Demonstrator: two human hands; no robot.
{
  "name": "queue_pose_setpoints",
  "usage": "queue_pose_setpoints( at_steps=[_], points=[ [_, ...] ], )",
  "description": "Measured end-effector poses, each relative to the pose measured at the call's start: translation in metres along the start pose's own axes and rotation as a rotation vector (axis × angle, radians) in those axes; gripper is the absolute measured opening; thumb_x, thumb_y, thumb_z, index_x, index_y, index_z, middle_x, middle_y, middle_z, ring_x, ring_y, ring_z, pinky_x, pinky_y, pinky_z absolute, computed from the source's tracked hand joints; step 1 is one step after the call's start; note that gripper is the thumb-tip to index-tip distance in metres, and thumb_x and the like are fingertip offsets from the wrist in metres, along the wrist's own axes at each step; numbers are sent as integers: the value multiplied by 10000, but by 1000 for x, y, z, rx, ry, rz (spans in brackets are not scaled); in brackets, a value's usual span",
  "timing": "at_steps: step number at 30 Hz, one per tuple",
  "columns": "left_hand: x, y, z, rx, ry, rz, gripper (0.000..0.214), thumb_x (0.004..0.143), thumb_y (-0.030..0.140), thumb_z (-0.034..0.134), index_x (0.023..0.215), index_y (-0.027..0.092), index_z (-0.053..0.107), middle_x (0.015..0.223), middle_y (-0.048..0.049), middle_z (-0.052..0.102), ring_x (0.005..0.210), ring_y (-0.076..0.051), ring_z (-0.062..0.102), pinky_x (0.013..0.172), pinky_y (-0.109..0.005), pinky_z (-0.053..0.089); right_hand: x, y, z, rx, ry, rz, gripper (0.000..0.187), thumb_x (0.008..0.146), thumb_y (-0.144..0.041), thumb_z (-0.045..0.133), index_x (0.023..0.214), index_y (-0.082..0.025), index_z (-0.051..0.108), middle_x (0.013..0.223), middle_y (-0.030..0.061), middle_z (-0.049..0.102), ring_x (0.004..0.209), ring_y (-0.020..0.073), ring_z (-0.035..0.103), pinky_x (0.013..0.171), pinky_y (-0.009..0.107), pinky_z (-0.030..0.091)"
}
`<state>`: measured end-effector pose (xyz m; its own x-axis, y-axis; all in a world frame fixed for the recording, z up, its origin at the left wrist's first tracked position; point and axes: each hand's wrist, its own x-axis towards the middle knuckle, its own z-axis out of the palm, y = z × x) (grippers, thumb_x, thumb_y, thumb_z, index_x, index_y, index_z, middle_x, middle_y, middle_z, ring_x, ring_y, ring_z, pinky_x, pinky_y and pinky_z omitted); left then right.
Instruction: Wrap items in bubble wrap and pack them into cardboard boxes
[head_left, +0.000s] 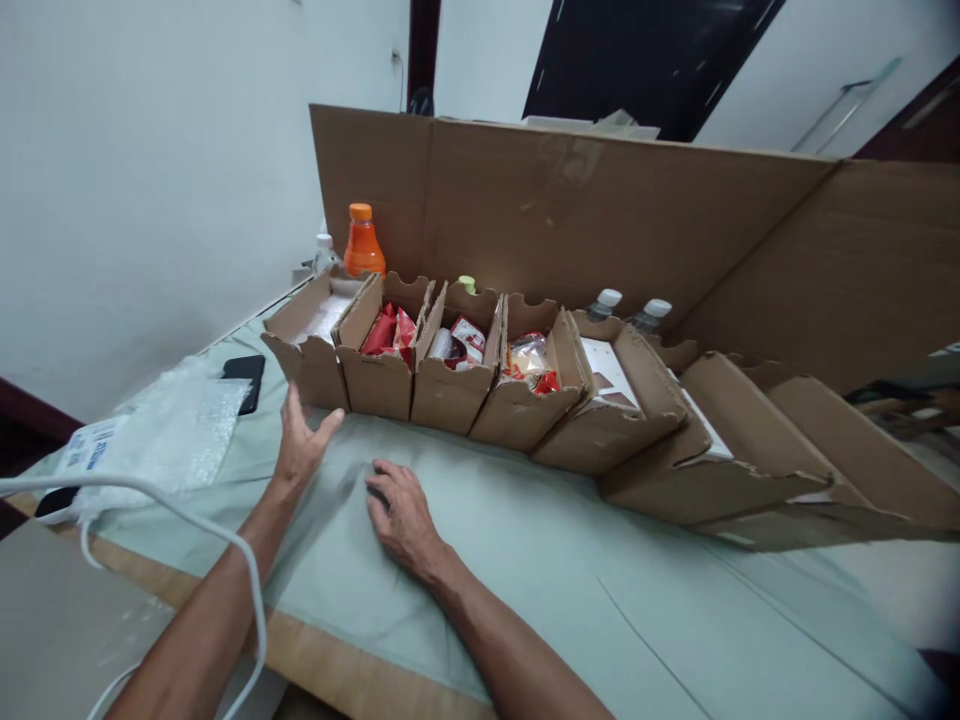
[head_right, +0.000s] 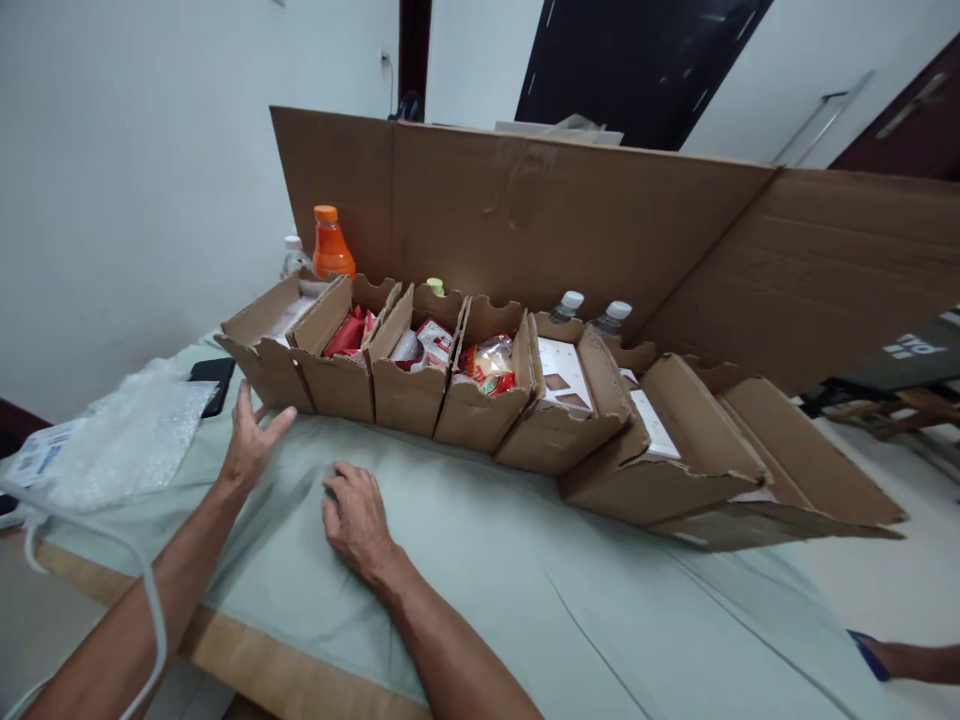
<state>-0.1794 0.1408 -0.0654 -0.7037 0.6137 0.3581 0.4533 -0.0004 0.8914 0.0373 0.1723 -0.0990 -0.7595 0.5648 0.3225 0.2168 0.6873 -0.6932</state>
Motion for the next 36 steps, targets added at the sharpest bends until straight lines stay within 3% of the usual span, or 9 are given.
queue_pose_setpoints(
  at_steps=[4,9,16,21,24,28,32,36],
  points=[
    [-8,0,10,-68,-64,-39,1002,827,558,703,1606,155,219,1678,-226,255,1531,-356,337,1209,-513,370,2,-1,1,-21,4,10,314,845,-109,617,1122,-209,727,1377,134,657,1253,282,604,1083,481,470],
    [-21,10,12,-34,-125,-96,935,878,550,632,1608,142,213,1628,-287,332,1364,-400,557,1104,-593,462,3,0,2,-44,-2,-23,294,848,-106,606,1091,-209,736,1344,127,675,1231,268,614,1086,468,474],
    [-121,22,-19,170,-257,-33,606,819,418,681,1375,184,616,1390,-170,648,1332,-325,588,1139,-514,458,7,1,4,-75,-60,-71,285,893,-102,545,1097,-175,730,1336,179,661,1247,321,578,1075,556,452],
    [-166,19,-34,235,-324,55,467,856,378,610,1281,197,682,1350,-158,680,1377,-361,535,1151,-593,433,2,-18,1,-197,-135,-84,295,887,-93,578,1132,-189,712,1359,158,658,1287,304,564,1073,520,469],
    [-176,9,-37,244,-389,142,425,896,380,563,1255,196,695,1373,-162,665,1383,-376,517,1156,-629,411,-23,-35,-3,-277,-170,-72,307,876,-121,624,1166,-193,697,1370,149,661,1305,298,565,1068,482,488],
    [-183,-7,-40,405,-401,353,415,933,421,516,1204,176,712,1379,-201,637,1354,-395,525,1131,-608,430,-86,-62,-7,-342,-206,-53,374,889,-206,646,1260,-158,649,1405,145,645,1329,295,555,1103,448,481],
    [-184,-17,-43,509,-439,519,497,877,511,584,1212,163,702,1412,-237,586,1361,-437,497,1121,-597,421,-150,-85,-12,-310,-121,47,514,906,-250,627,1403,-142,553,1500,147,571,1412,269,491,1203,412,396],
    [-182,-22,-43,553,-448,593,508,882,540,519,1205,185,686,1385,-223,599,1331,-432,509,1090,-593,436,-186,-97,-19,-313,-121,50,429,891,-244,645,1314,-174,624,1488,114,586,1424,246,481,1220,360,362]
  ],
)
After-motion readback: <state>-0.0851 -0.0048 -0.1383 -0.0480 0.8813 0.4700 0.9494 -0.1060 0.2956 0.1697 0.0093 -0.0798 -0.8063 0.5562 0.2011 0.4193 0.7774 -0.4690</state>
